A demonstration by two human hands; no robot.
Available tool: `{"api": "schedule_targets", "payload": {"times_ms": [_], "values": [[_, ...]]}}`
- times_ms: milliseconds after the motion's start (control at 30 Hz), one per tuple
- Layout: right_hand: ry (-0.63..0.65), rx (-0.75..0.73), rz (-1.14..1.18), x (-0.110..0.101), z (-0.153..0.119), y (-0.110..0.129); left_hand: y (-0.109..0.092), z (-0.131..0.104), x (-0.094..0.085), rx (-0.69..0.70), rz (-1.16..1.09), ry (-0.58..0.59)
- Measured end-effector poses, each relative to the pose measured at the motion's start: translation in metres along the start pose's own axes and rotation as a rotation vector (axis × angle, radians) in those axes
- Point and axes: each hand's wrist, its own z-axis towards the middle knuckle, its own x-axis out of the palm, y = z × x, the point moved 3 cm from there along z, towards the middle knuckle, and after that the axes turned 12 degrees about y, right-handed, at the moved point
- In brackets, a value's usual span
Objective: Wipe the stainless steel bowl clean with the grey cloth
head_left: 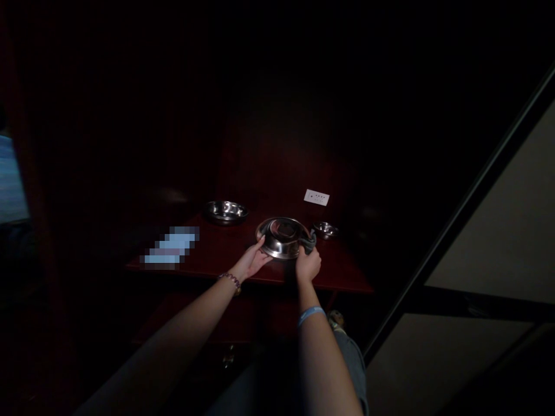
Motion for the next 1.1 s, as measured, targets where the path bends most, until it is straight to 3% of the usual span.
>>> {"api": "schedule_targets", "payload": {"times_ms": [267, 633, 1100], "values": [[0.106, 0.096, 0.186, 0.017, 0.003, -0.005, 0.0, 0.001, 0.0, -0.043, -0.047, 0.014], [0.118, 0.171, 0.244, 0.031, 0.01, -0.027, 0.006, 0.007, -0.008, -0.126, -0.019, 0.017], [0.176, 0.205, 0.262, 0.034, 0.009, -0.026, 0.006, 0.003, 0.005, -0.136, -0.003, 0.059]]}}
